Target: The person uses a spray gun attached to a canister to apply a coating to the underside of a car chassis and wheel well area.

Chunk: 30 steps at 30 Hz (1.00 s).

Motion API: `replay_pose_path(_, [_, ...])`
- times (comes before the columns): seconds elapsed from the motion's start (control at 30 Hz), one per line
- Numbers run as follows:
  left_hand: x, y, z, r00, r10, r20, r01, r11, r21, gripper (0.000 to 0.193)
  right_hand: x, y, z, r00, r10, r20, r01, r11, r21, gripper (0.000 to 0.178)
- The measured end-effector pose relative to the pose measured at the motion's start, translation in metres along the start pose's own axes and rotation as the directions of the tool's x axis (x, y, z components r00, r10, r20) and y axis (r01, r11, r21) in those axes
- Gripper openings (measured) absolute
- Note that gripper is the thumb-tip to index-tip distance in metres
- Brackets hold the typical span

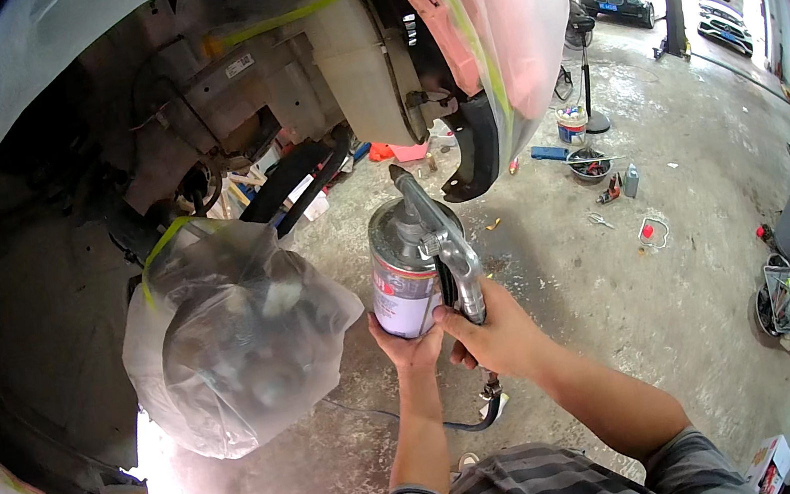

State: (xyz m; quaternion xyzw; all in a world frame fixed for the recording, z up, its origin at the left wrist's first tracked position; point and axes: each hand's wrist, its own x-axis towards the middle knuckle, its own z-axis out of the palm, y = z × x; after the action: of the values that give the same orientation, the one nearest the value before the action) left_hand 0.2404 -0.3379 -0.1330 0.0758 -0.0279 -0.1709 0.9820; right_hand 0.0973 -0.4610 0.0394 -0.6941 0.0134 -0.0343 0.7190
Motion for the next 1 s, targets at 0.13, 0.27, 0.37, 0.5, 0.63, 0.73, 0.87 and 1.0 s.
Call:
replay_pose_path(0.13, [0.002, 0.009, 0.007, 0.98, 0.197, 0.03, -0.196, 0.928, 0.316, 0.066, -0.001, 0.014, 0.0, 0.991, -0.11, -0.079, 0.112, 0.994, 0.014, 0.027])
replay_pose_path(0.27, [0.004, 0.026, 0.022, 0.991, 0.119, 0.067, -0.125, 0.989, 0.083, 0.068, -0.004, 0.012, -0.006, 0.999, 0.007, -0.039, -0.007, 1.0, 0.016, 0.025])
replay_pose_path(0.37, [-0.002, 0.024, 0.019, 0.993, 0.109, -0.04, -0.103, 0.987, 0.121, 0.069, -0.001, 0.016, -0.006, 0.996, 0.067, -0.062, -0.062, 0.995, 0.079, 0.022])
replay_pose_path(0.5, [-0.016, 0.022, 0.015, 0.978, 0.147, -0.148, -0.119, 0.975, 0.186, 0.063, 0.004, 0.031, -0.003, 0.994, 0.099, -0.047, -0.093, 0.99, 0.106, 0.024])
replay_pose_path(0.63, [-0.024, 0.012, 0.032, 0.96, 0.268, -0.083, -0.215, 0.894, 0.392, 0.061, 0.004, 0.04, 0.007, 0.997, 0.015, -0.08, -0.009, 0.997, 0.073, 0.022])
replay_pose_path(0.73, [-0.018, 0.025, 0.028, 0.992, 0.127, 0.01, -0.128, 0.981, 0.144, 0.059, 0.005, 0.037, 0.012, 0.988, 0.021, -0.151, -0.009, 0.997, 0.082, 0.021])
replay_pose_path(0.87, [-0.017, 0.034, 0.015, 0.996, 0.091, -0.026, -0.088, 0.991, 0.097, 0.057, 0.01, 0.03, 0.007, 0.992, 0.063, -0.108, -0.055, 0.995, 0.08, 0.021])
replay_pose_path(1.0, [-0.016, 0.04, 0.0, 0.991, 0.134, -0.022, -0.131, 0.988, 0.085, 0.058, 0.014, 0.024, 0.001, 0.998, 0.033, 0.052, -0.03, 0.998, -0.061, 0.023])
